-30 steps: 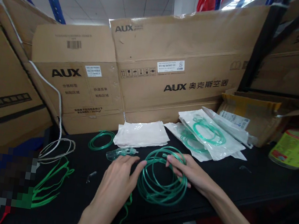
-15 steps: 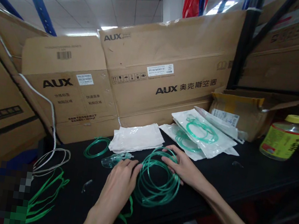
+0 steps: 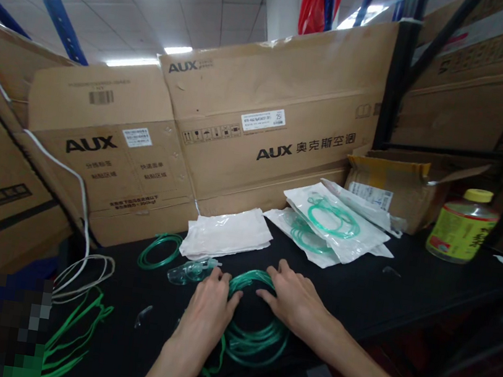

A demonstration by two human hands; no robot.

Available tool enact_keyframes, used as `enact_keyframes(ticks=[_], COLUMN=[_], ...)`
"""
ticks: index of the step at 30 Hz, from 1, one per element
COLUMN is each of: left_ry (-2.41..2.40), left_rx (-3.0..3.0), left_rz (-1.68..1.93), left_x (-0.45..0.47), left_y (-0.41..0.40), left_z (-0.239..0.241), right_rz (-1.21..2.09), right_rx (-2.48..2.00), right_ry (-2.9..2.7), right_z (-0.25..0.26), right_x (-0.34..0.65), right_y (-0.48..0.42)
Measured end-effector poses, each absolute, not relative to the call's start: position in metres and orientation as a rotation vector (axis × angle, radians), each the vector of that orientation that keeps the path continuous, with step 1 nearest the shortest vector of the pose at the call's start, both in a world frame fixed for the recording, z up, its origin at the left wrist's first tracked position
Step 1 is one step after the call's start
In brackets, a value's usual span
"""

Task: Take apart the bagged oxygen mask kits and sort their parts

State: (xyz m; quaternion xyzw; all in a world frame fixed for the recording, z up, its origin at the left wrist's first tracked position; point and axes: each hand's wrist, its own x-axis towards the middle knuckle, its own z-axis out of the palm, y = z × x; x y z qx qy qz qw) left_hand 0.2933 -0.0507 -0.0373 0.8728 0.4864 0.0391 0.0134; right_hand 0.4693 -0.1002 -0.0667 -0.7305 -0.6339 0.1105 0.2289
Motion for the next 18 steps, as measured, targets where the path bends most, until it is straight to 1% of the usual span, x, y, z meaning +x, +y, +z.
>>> enact_keyframes(ticks=[8, 13, 18], left_ry=[1.504, 1.485, 1.432], left_rx=[2.889, 2.958, 3.006], left_rz=[0.089, 0.062, 0.020], left_x=[0.297, 0.301, 0.307], left_y=[-0.052, -0.051, -0.046], left_z=[-0.038, -0.039, -0.039], right_rz=[0.177, 0.152, 0.126], right_rx=[-2.084, -2.029, -1.943], right_ry=[-1.835, -1.845, -1.858], right_z=[-0.071, -0.076, -0.093], right_x=[0.465, 0.475, 0.483], right_y=[-0.095, -0.091, -0.085])
